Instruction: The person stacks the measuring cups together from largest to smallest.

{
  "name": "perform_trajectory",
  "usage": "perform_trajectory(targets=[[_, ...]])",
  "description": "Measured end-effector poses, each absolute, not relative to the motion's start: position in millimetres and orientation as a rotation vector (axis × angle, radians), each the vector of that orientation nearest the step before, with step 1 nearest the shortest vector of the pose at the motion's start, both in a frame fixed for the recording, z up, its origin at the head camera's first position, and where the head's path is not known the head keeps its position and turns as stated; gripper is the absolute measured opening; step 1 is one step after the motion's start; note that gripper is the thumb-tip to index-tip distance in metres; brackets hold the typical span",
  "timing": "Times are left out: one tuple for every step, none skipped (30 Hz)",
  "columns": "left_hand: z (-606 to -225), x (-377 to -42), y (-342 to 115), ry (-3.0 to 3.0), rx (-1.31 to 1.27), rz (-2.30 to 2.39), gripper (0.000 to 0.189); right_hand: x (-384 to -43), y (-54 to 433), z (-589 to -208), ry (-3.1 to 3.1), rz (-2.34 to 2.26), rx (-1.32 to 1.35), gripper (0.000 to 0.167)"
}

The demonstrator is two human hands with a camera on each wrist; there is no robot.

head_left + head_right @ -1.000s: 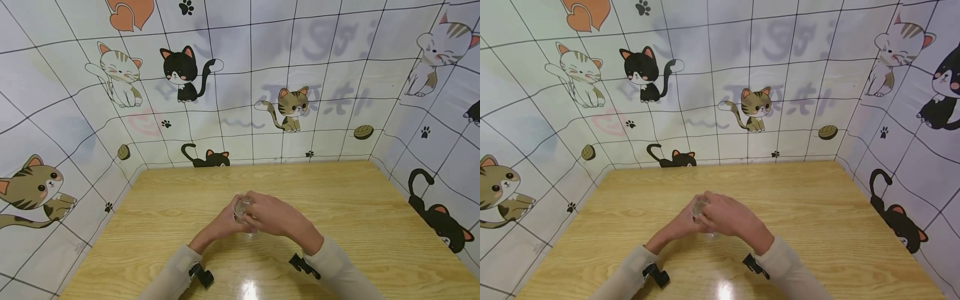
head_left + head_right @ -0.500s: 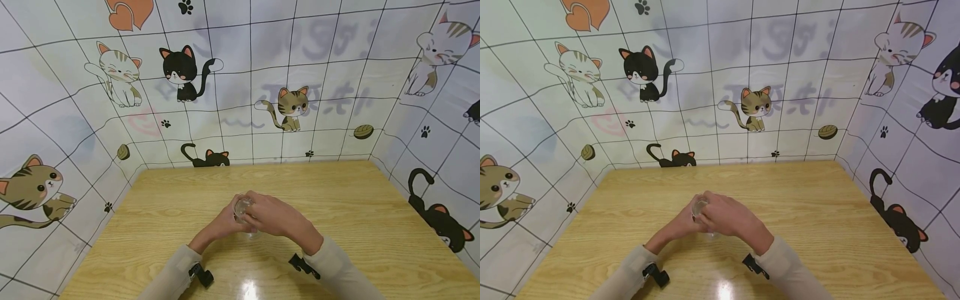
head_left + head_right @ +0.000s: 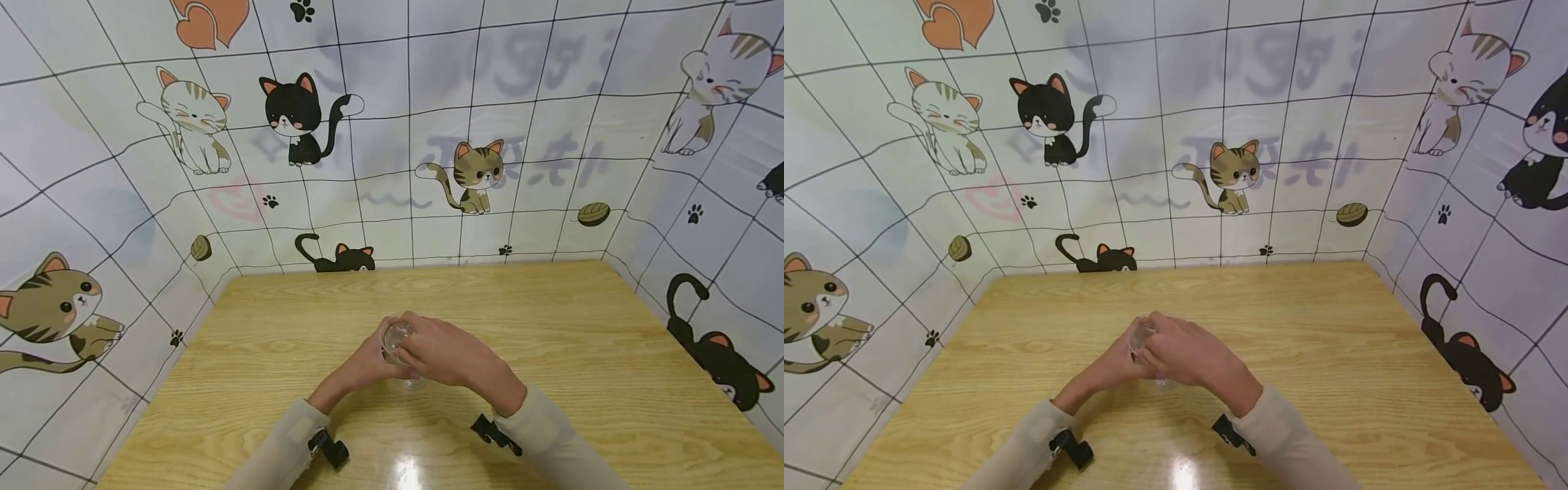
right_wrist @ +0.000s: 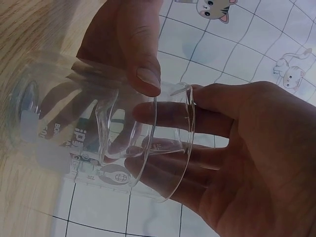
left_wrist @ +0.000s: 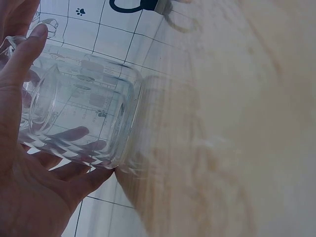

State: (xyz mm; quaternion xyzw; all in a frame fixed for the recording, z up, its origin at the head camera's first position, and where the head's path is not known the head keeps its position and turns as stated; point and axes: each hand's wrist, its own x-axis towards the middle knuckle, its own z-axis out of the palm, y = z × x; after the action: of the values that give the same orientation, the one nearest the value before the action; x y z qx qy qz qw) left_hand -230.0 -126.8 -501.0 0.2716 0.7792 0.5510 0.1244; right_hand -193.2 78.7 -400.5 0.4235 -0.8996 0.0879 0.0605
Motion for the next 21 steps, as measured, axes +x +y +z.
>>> perform_trajectory(targets=[[-500.8,-230.2,-126.7,2.269,0.789,1.609,0.087,-193.3,78.8,-400.4,-2.719,0.259,1.282,0.039],[-500.5,-230.4,-126.7,2.269,0.787,1.611,0.087,-193.4,78.8,-400.3,-2.717,0.257,1.285,0.04],[-500.2,-230.6,-126.5,2.274,0.782,1.611,0.087,-193.7,78.9,-400.4,-2.714,0.258,1.287,0.039],[-500.0,-230.8,-126.4,2.279,0.776,1.61,0.088,-194.0,79.0,-400.5,-2.714,0.261,1.287,0.039],[-499.9,-231.2,-126.2,2.286,0.773,1.607,0.089,-194.3,79.2,-400.5,-2.717,0.266,1.287,0.038],[-499.7,-231.6,-126.0,2.293,0.769,1.604,0.09,-194.6,79.2,-400.5,-2.72,0.272,1.286,0.038],[-499.6,-232.0,-125.8,2.299,0.767,1.602,0.091,-195.0,79.4,-400.6,-2.726,0.279,1.284,0.038],[-499.8,-232.4,-126.0,2.305,0.768,1.599,0.091,-195.0,79.4,-400.6,-2.73,0.283,1.281,0.037],[-499.7,-232.5,-126.1,2.305,0.768,1.597,0.092,-195.1,79.3,-401.0,-2.733,0.283,1.279,0.037],[-499.6,-232.4,-126.3,2.306,0.768,1.597,0.092,-195.2,79.1,-401.2,-2.737,0.282,1.276,0.037],[-499.5,-232.1,-126.4,2.308,0.769,1.595,0.092,-195.0,78.9,-401.3,-2.739,0.279,1.274,0.037],[-499.3,-231.7,-126.6,2.308,0.768,1.596,0.092,-194.6,78.5,-401.3,-2.741,0.277,1.27,0.037],[-499.3,-231.2,-126.7,2.308,0.772,1.597,0.093,-194.2,78.2,-401.5,-2.742,0.276,1.268,0.036],[-499.2,-230.7,-126.8,2.31,0.772,1.596,0.093,-193.6,78.0,-401.5,-2.742,0.277,1.265,0.036],[-499.0,-230.1,-126.6,2.314,0.772,1.594,0.094,-193.4,77.8,-401.4,-2.744,0.279,1.265,0.036],[-499.1,-229.7,-126.5,2.319,0.771,1.591,0.094,-193.1,77.8,-401.2,-2.748,0.284,1.264,0.036],[-499.2,-229.5,-126.4,2.319,0.772,1.591,0.094,-192.9,77.8,-401.2,-2.752,0.285,1.263,0.036],[-499.3,-229.4,-126.2,2.317,0.775,1.592,0.094,-192.7,78.0,-401.3,-2.755,0.289,1.264,0.036],[-499.4,-229.4,-126.1,2.318,0.777,1.589,0.094,-192.7,78.1,-401.4,-2.756,0.291,1.264,0.035],[-499.6,-229.5,-126.2,2.318,0.775,1.586,0.094,-192.6,78.4,-401.5,-2.755,0.295,1.266,0.035],[-499.7,-229.5,-126.2,2.319,0.78,1.586,0.094,-193.0,78.6,-401.7,-2.75,0.292,1.269,0.035]])
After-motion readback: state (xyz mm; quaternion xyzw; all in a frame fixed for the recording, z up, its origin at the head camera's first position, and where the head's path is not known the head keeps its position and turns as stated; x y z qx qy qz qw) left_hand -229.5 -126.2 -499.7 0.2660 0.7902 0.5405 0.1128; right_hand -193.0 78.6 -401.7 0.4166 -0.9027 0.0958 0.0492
